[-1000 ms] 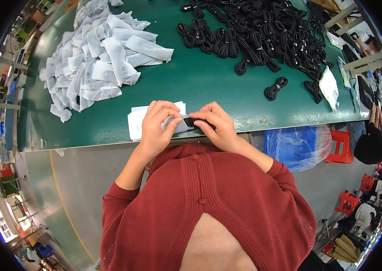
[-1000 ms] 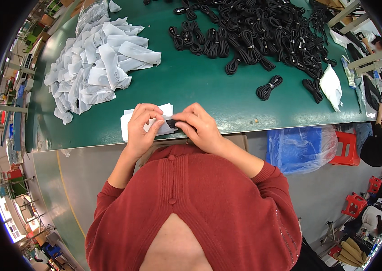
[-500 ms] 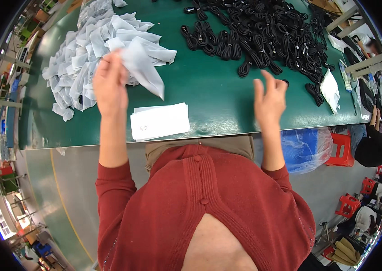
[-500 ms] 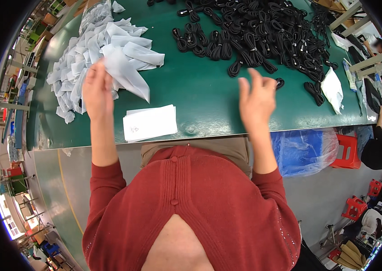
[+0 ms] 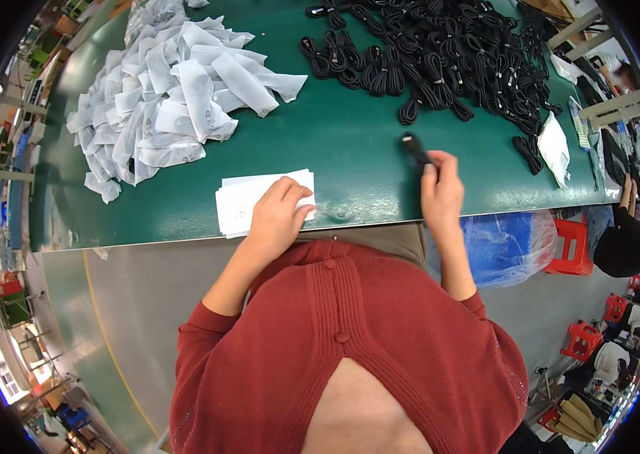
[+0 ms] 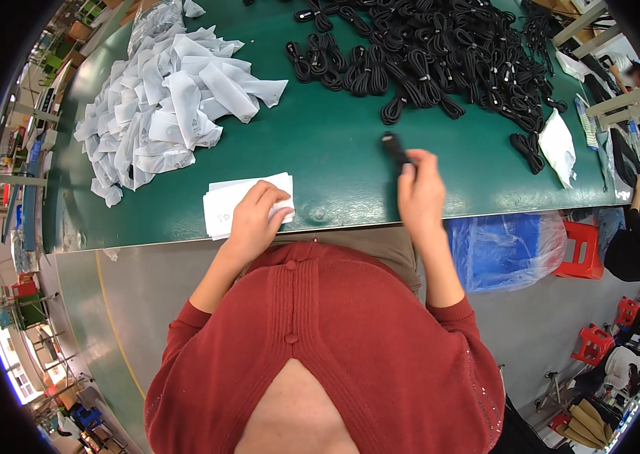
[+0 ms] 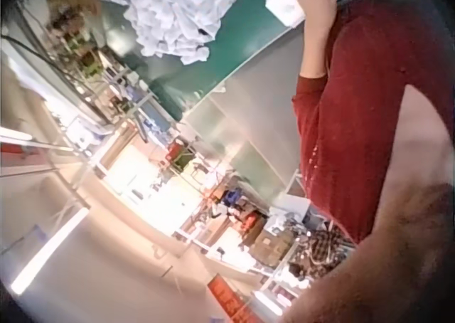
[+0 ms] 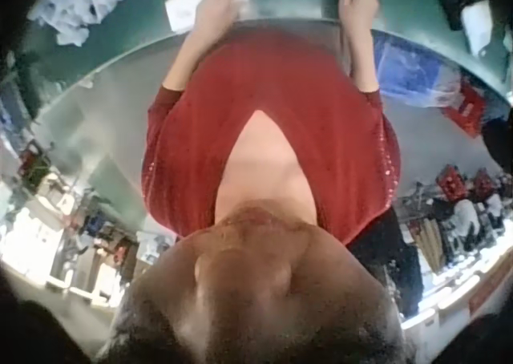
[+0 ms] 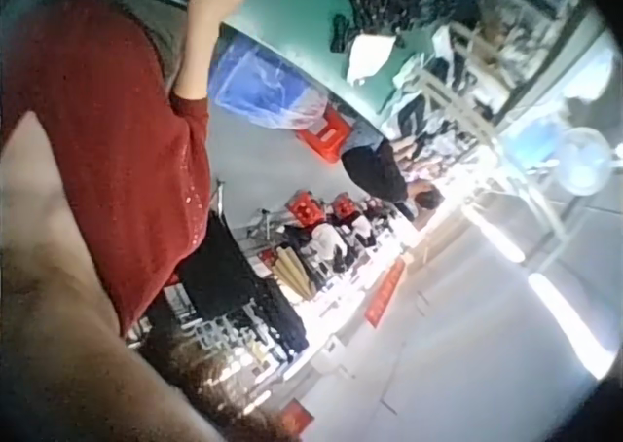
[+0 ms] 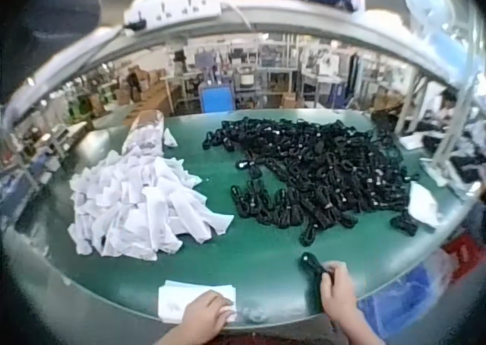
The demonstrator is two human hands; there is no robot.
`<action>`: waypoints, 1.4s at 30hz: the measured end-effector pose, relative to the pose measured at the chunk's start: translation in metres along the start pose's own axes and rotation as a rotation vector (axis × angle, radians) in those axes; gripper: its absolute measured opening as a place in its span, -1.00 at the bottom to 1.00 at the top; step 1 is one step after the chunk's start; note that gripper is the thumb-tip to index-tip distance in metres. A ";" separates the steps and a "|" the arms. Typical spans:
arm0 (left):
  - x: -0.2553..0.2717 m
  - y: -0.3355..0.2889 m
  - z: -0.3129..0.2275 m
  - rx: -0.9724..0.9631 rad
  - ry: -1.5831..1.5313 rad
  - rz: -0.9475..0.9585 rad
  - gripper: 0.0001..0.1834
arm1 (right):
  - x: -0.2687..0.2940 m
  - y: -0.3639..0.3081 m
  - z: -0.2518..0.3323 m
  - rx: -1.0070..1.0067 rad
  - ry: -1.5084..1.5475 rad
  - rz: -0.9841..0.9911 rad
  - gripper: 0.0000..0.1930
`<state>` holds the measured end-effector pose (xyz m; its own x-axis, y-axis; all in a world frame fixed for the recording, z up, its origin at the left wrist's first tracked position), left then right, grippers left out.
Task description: The person repeatedly picks up black cables from a pile on a green table and places them into small white paper bags. The person handles the cables and bags by hand, folding the bags closed after insertion. The task is performed in a repetitive, one-at-a-time manner throughout the clip.
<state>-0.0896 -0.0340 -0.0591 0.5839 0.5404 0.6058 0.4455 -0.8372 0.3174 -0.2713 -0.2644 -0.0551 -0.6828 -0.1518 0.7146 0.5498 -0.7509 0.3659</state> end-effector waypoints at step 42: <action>0.097 0.058 0.003 0.182 -0.939 -0.423 -0.90 | -0.037 0.033 0.084 0.445 0.075 0.017 -0.51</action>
<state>-0.0049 -0.0298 0.0162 0.6140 0.7003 -0.3641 0.7866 -0.5807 0.2097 -0.1877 -0.2293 -0.0194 -0.6955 -0.2203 0.6839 0.7038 -0.4008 0.5866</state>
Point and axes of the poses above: each hand's wrist, its own y-axis towards the middle knuckle, its own x-axis out of the back of the hand, z = x × y, the point moved 3 cm from there along y, towards the middle knuckle, and after that the axes turned 8 degrees about -y, right-handed, at the moved point
